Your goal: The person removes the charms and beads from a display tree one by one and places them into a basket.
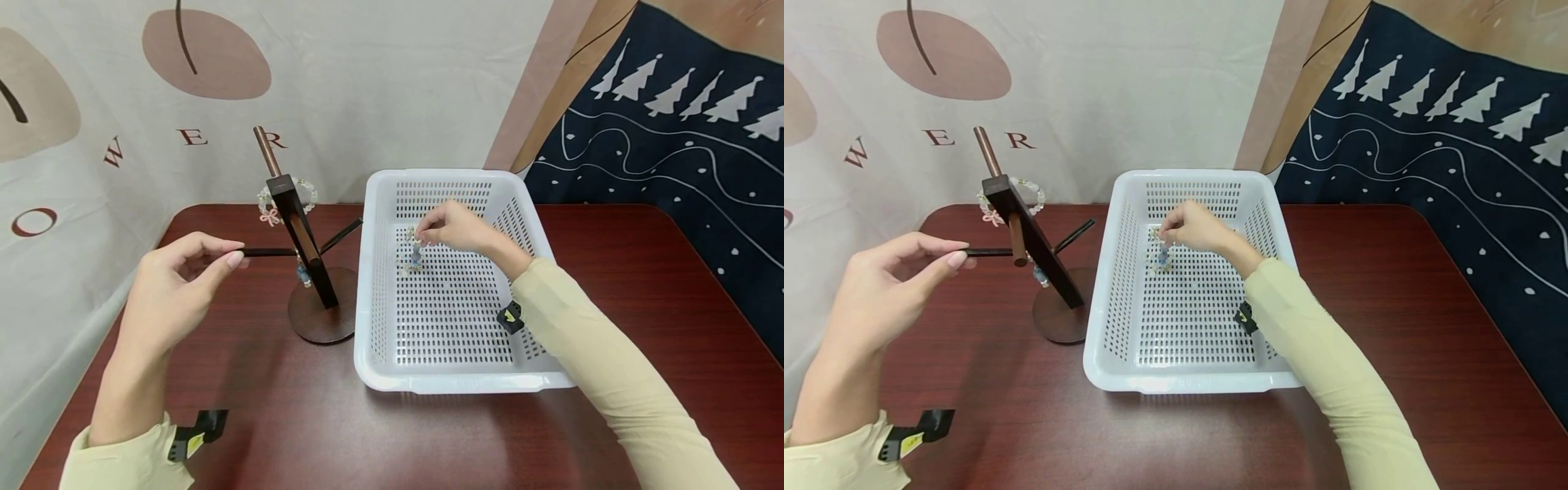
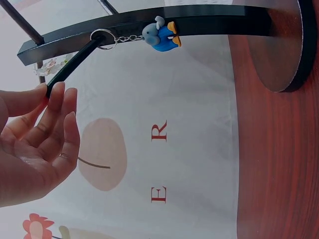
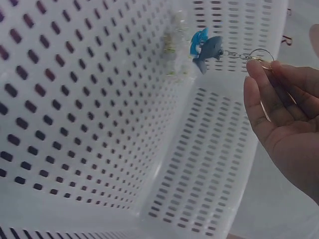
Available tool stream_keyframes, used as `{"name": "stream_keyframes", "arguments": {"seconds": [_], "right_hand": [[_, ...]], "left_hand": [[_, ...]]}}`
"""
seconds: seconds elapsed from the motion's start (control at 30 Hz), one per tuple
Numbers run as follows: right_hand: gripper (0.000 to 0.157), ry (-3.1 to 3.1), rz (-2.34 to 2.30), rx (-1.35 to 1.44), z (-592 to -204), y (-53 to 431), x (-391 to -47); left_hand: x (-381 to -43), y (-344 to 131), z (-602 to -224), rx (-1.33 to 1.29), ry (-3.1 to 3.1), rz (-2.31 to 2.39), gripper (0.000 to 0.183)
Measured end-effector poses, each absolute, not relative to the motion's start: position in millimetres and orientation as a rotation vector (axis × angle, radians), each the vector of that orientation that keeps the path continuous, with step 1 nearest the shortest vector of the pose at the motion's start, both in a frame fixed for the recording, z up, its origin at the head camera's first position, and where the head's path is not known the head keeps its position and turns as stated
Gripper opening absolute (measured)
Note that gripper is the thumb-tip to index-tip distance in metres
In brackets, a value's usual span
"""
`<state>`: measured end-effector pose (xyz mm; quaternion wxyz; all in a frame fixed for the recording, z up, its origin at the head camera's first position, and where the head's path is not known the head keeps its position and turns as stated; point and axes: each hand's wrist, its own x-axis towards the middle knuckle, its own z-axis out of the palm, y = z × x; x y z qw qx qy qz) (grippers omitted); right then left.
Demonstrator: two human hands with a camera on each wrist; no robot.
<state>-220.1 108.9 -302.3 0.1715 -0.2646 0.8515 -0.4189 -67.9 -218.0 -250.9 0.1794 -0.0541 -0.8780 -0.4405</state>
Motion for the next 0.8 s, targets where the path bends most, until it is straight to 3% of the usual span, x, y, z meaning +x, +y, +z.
{"name": "stream_keyframes", "arguments": {"seconds": [0.57, 0.8], "right_hand": [[0.008, 2.376, -1.151, -0.737, -312.6, 108.4, -220.5], [0.014, 2.339, -1.203, -0.739, -313.6, 106.9, -221.0]], "left_hand": [[-67.6, -217.8, -249.5, -0.157, -2.484, -1.244, 0.012], [-67.1, -217.3, -249.1, -0.139, -2.499, -1.228, 0.014]]}}
